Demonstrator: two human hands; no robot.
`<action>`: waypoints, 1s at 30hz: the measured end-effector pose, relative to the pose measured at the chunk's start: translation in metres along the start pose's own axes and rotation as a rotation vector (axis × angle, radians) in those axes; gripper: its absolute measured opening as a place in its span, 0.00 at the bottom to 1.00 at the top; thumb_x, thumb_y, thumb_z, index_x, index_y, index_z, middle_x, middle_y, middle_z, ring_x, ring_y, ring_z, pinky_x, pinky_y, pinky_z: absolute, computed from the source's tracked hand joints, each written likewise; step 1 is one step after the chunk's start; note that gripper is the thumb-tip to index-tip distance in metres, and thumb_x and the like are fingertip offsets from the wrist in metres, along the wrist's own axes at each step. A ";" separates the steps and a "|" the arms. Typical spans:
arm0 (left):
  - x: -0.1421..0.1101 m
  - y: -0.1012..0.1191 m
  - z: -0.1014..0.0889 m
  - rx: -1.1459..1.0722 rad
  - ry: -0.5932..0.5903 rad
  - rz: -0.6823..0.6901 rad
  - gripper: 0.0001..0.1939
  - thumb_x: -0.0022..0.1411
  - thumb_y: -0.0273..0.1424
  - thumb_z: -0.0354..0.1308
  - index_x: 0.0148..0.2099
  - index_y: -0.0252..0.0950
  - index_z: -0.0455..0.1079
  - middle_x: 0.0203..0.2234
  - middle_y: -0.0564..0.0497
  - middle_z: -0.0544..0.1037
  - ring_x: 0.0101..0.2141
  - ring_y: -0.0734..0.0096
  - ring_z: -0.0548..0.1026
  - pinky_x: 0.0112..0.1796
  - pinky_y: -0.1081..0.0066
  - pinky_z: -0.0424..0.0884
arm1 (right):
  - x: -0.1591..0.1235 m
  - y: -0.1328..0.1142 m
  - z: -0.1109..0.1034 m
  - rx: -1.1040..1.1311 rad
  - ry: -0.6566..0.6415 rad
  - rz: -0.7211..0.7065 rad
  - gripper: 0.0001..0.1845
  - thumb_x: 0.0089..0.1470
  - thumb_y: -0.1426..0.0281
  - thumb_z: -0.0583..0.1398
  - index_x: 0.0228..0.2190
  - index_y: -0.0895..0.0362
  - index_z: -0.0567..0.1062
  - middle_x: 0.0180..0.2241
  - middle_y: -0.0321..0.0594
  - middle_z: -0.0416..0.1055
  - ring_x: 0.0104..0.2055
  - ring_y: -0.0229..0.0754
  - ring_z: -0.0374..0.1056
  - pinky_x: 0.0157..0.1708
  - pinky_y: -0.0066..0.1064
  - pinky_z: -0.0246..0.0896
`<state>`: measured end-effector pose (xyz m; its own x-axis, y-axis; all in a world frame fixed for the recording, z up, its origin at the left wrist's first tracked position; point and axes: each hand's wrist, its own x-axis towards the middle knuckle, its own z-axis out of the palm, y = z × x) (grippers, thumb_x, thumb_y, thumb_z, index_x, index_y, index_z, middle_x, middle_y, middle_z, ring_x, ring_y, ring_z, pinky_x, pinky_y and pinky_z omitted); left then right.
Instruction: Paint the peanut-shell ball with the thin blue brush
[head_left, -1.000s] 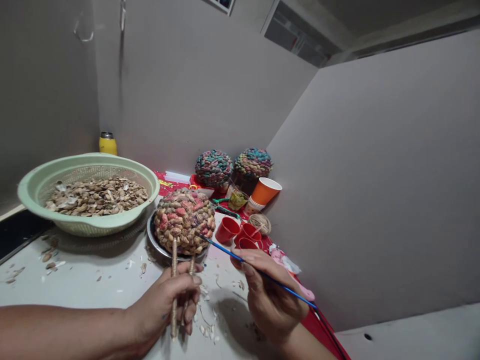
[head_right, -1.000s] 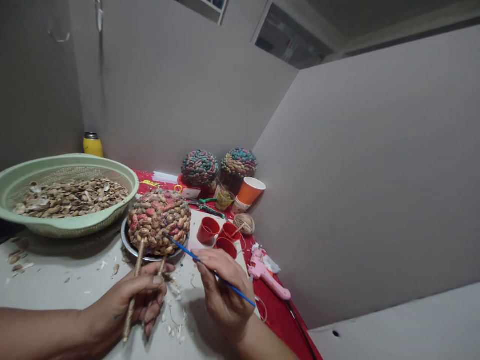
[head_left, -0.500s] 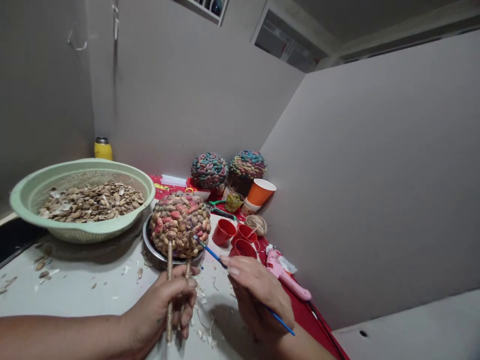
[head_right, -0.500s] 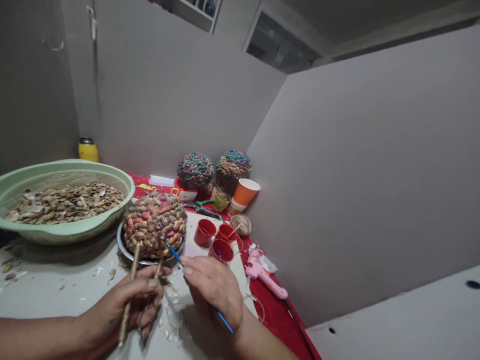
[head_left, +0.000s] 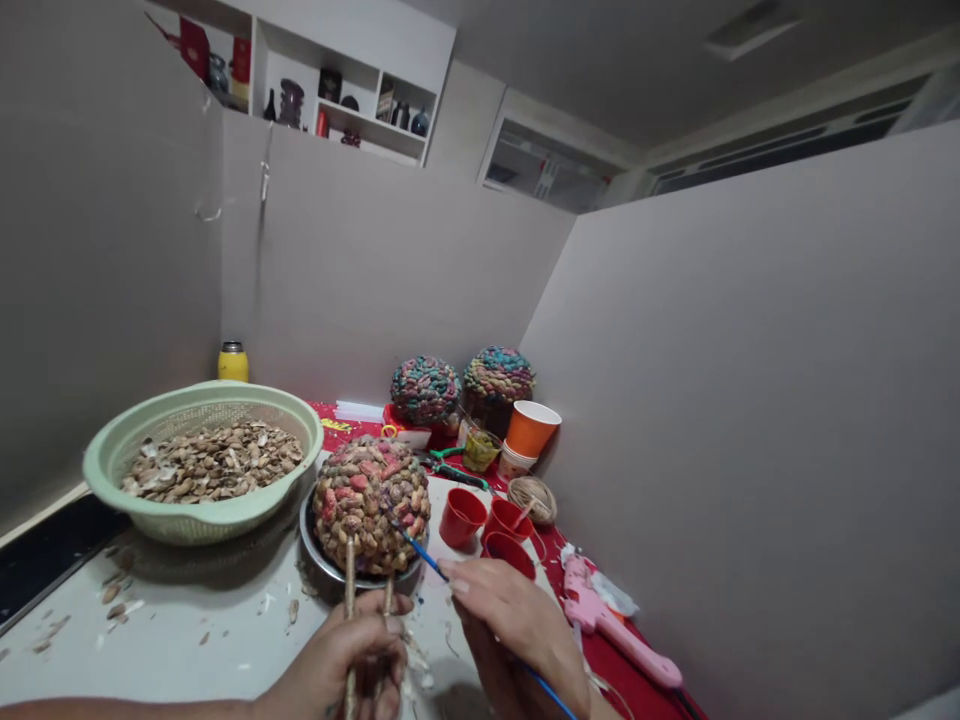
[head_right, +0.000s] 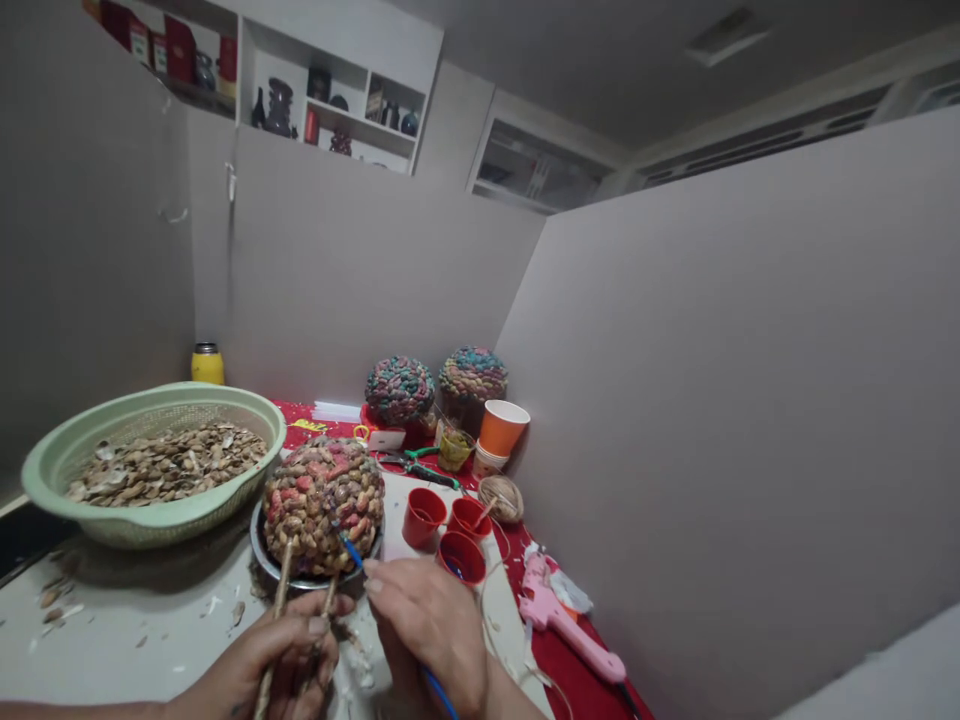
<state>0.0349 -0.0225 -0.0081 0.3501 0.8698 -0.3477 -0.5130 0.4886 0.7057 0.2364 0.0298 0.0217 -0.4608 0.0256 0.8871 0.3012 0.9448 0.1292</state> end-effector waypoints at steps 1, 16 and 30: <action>0.001 0.000 0.000 -0.002 -0.003 0.006 0.29 0.43 0.40 0.71 0.46 0.37 0.66 0.16 0.60 0.74 0.13 0.80 0.63 0.17 0.78 0.58 | -0.001 0.000 0.002 0.006 0.008 -0.021 0.24 0.61 0.84 0.59 0.57 0.61 0.74 0.43 0.52 0.85 0.43 0.46 0.84 0.42 0.35 0.82; -0.014 0.006 0.006 0.072 -0.004 0.048 0.29 0.51 0.39 0.67 0.53 0.36 0.64 0.22 0.60 0.73 0.16 0.78 0.62 0.18 0.73 0.68 | 0.003 -0.010 0.016 0.116 0.423 0.620 0.07 0.62 0.73 0.66 0.42 0.54 0.82 0.35 0.40 0.84 0.34 0.42 0.83 0.32 0.30 0.82; -0.009 0.001 0.001 0.112 -0.019 0.080 0.27 0.54 0.38 0.65 0.54 0.36 0.64 0.22 0.60 0.72 0.16 0.77 0.61 0.18 0.73 0.66 | 0.003 -0.001 0.004 0.179 0.503 0.591 0.04 0.64 0.72 0.65 0.40 0.54 0.82 0.34 0.38 0.84 0.29 0.39 0.82 0.30 0.29 0.82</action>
<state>0.0321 -0.0299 -0.0041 0.3265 0.9039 -0.2764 -0.4501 0.4058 0.7955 0.2316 0.0300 0.0226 0.1785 0.4284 0.8858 0.2192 0.8603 -0.4603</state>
